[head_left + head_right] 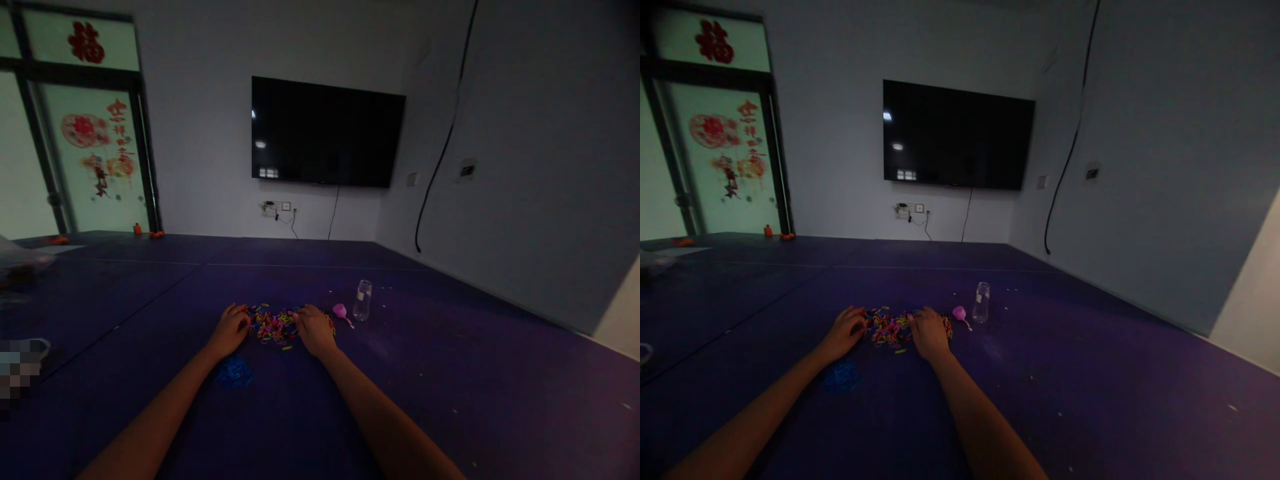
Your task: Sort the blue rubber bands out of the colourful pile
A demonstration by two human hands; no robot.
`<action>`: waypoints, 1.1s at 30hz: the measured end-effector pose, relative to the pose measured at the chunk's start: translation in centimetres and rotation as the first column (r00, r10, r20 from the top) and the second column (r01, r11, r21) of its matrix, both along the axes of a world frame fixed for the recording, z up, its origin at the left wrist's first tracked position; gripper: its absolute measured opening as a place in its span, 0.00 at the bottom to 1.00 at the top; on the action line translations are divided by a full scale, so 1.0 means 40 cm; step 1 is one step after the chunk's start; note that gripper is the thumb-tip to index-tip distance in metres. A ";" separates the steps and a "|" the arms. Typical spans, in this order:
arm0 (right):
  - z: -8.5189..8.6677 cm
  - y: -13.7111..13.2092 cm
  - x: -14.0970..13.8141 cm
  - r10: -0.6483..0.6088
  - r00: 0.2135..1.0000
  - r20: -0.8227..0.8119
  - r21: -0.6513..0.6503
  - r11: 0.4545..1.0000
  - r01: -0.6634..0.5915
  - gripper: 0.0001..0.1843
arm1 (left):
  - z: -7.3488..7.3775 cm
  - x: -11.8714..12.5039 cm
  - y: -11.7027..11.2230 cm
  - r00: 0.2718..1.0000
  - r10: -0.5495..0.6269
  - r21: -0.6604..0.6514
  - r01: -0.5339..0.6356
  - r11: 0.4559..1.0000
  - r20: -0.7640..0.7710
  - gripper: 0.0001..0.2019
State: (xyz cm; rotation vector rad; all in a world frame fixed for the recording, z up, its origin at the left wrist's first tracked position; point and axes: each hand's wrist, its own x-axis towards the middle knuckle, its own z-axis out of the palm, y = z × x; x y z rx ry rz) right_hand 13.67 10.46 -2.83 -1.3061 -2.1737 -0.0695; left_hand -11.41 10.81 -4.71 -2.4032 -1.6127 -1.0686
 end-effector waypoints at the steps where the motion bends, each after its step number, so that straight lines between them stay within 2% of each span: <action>1: 0.000 -0.001 0.000 -0.002 1.000 -0.003 -0.001 1.000 0.002 0.22 | 0.001 0.000 0.001 1.000 0.006 0.005 -0.006 1.000 0.007 0.06; 10: 0.000 -0.002 0.001 0.017 1.000 -0.006 0.001 1.000 -0.017 0.22 | 0.006 -0.014 0.005 0.994 0.080 0.052 -0.084 0.995 0.078 0.06; 19: -0.004 0.004 0.002 0.023 1.000 -0.008 0.006 1.000 -0.023 0.22 | 0.003 -0.003 -0.010 0.999 0.000 -0.004 0.000 1.000 0.053 0.11; 27: -0.004 0.004 0.001 0.025 1.000 0.008 0.013 1.000 -0.025 0.22 | -0.001 -0.024 0.007 0.993 0.048 -0.039 -0.044 0.998 0.107 0.02; 33: -0.007 0.002 0.001 0.017 1.000 0.001 0.024 1.000 -0.017 0.22 | 0.001 -0.023 0.009 0.994 0.047 -0.011 -0.046 0.999 0.099 0.07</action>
